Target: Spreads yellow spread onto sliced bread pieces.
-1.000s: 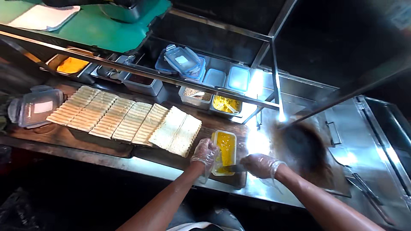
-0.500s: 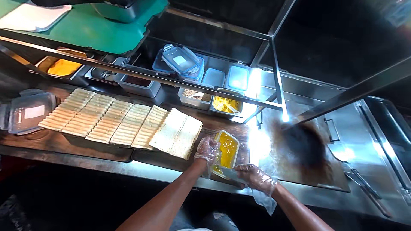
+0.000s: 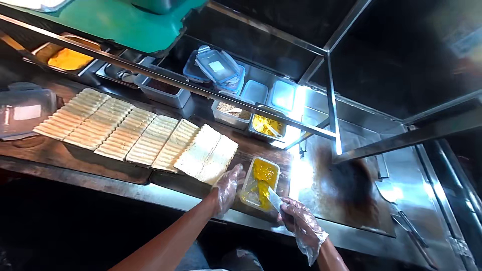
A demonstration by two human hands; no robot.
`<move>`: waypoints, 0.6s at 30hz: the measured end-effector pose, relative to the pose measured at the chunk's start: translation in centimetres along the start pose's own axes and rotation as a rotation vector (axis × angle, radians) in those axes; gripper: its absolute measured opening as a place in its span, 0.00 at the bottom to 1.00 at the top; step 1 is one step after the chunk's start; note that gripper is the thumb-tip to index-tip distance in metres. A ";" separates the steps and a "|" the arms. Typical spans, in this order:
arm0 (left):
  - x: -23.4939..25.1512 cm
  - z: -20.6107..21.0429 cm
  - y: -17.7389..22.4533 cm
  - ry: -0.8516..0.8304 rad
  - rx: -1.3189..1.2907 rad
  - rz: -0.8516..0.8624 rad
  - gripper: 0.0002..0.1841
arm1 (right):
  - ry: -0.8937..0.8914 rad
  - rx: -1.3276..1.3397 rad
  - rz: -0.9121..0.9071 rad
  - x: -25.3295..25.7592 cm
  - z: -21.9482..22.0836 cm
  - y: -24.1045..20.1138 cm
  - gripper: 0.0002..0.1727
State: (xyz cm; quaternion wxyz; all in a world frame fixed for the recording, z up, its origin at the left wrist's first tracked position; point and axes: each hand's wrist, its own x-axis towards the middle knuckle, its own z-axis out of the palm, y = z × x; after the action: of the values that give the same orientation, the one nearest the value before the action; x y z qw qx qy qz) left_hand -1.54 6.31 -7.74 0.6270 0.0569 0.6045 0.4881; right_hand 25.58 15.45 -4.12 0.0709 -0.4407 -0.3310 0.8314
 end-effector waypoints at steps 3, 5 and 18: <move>-5.9 -1.2 0.7 0.123 -0.125 -0.108 0.25 | -0.036 -0.074 -0.070 1.4 3.0 -1.4 0.24; -8.8 -2.9 -0.5 0.137 -0.159 -0.105 0.19 | -0.037 -0.238 -0.146 3.8 6.0 -2.2 0.25; -11.9 -13.7 -4.8 0.274 -0.203 -0.101 0.12 | 0.581 -1.538 -0.678 9.0 16.8 4.0 0.21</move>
State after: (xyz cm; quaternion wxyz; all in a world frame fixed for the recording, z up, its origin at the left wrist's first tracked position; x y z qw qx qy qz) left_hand -7.62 -11.43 -6.19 0.5650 -0.1043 0.6340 0.5177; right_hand 7.77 7.92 -6.17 0.0791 -0.4383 -0.8793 0.1686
